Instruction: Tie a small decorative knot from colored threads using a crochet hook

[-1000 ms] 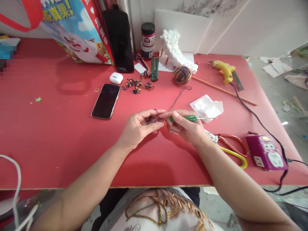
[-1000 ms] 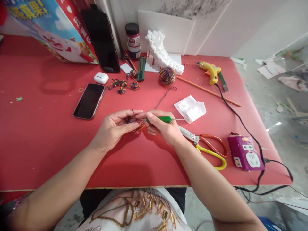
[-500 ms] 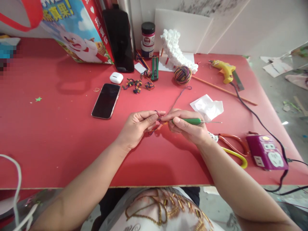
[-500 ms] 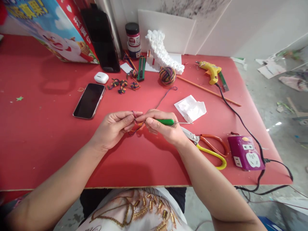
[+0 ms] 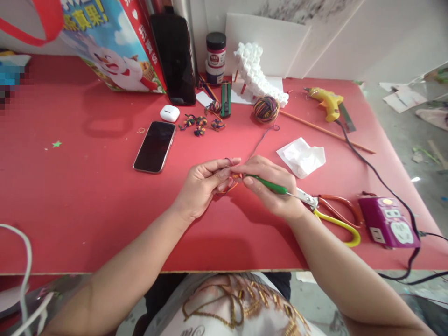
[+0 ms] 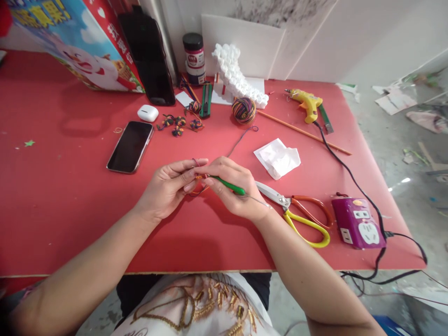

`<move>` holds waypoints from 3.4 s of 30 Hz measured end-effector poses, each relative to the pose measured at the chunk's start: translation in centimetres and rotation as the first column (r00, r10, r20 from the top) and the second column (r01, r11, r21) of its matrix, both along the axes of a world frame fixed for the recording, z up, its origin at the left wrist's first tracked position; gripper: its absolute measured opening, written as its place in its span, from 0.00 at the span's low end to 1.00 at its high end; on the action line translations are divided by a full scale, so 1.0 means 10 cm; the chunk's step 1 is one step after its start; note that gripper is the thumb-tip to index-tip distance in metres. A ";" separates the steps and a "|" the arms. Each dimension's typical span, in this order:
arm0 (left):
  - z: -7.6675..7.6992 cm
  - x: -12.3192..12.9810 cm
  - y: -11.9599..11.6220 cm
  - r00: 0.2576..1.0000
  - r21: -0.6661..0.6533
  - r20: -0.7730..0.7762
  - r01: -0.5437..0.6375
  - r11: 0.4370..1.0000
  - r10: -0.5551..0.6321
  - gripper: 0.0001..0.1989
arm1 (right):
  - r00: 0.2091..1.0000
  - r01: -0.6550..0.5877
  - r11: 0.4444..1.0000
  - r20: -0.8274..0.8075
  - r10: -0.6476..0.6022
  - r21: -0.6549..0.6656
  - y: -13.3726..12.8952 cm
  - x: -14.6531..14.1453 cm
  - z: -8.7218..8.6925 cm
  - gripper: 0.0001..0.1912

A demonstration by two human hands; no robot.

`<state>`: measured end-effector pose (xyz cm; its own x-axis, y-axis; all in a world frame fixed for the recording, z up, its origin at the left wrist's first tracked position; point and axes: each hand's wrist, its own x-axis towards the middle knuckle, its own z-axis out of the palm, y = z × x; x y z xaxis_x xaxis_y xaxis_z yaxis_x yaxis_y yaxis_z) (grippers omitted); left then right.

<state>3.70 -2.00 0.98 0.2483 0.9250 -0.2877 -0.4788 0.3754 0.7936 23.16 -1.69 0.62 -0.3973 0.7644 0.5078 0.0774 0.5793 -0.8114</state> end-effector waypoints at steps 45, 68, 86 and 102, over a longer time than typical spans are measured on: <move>0.01 -0.08 0.03 0.934 0.260 -0.337 -0.025 0.965 0.115 0.18 | 0.986 0.085 0.988 0.129 -0.101 0.125 -0.03 -0.14 -0.15 0.20; 0.02 -0.07 0.05 0.986 0.046 -0.162 -0.043 0.998 0.049 0.16 | 0.935 0.105 0.908 0.272 -0.230 0.406 0.02 -0.12 -0.22 0.18; 0.03 0.05 0.03 0.978 -0.038 -0.053 -0.203 0.978 0.201 0.16 | 0.936 0.268 0.916 0.147 -0.321 0.298 -0.04 -0.22 -0.22 0.16; 0.08 0.02 0.02 0.992 -0.163 -0.039 -0.127 0.978 0.122 0.15 | 0.952 0.173 0.930 0.187 -0.242 0.326 -0.02 -0.18 -0.25 0.18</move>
<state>3.87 -1.78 1.80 0.1236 0.8875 -0.4439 -0.5081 0.4408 0.7400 21.31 -1.87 -1.89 -0.3746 0.6658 0.6453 0.3784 0.7452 -0.5491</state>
